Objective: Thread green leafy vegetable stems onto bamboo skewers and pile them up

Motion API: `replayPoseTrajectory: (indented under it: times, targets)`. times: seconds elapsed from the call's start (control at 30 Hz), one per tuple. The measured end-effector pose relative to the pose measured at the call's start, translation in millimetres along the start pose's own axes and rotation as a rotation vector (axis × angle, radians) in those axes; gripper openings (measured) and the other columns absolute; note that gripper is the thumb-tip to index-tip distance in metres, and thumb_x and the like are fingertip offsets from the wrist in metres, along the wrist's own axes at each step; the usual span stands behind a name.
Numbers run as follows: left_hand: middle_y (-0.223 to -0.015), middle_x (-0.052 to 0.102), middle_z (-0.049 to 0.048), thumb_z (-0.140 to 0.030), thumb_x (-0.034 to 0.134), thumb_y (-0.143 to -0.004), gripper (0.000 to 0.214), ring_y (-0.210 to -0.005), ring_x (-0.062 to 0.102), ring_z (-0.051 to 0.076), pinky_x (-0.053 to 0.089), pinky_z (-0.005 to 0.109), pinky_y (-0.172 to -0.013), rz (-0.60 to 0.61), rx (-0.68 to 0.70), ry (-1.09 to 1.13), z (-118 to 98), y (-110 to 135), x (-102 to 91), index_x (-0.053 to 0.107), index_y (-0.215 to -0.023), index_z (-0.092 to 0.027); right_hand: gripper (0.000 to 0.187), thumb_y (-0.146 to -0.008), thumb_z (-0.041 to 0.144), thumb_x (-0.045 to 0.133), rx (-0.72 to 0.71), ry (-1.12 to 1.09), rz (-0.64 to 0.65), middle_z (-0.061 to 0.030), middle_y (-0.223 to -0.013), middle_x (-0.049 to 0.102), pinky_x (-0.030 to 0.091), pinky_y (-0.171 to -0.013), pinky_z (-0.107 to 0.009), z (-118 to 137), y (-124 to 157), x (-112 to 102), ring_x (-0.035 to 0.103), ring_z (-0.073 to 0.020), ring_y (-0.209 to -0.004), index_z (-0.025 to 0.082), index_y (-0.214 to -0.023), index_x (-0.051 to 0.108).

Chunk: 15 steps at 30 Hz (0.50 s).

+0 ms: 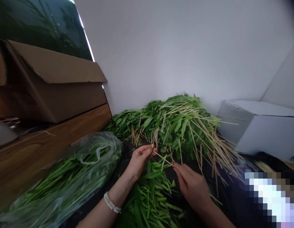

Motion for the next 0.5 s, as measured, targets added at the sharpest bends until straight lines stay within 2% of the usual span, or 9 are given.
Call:
replayPoseTrajectory:
  times: [0.5]
  targets:
    - [-0.083, 0.077, 0.0088, -0.026, 0.083, -0.065, 0.027, -0.075, 0.07, 0.014, 0.05, 0.024, -0.078, 0.033, 0.015, -0.037, 2.4, 0.7, 0.4, 0.074, -0.086, -0.013, 0.029, -0.095, 0.016, 0.041, 0.032, -0.007, 0.026, -0.0075, -0.086, 0.069, 0.055, -0.074, -0.027, -3.6, 2.6, 2.2, 0.068, -0.0163, -0.076, 0.013, -0.115, 0.062]
Point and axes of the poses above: each hand's wrist, its own y-axis away from the middle knuckle, its own x-axis out of the palm, z = x × y, the point moved 5 cm from there along -y, towards the middle knuckle
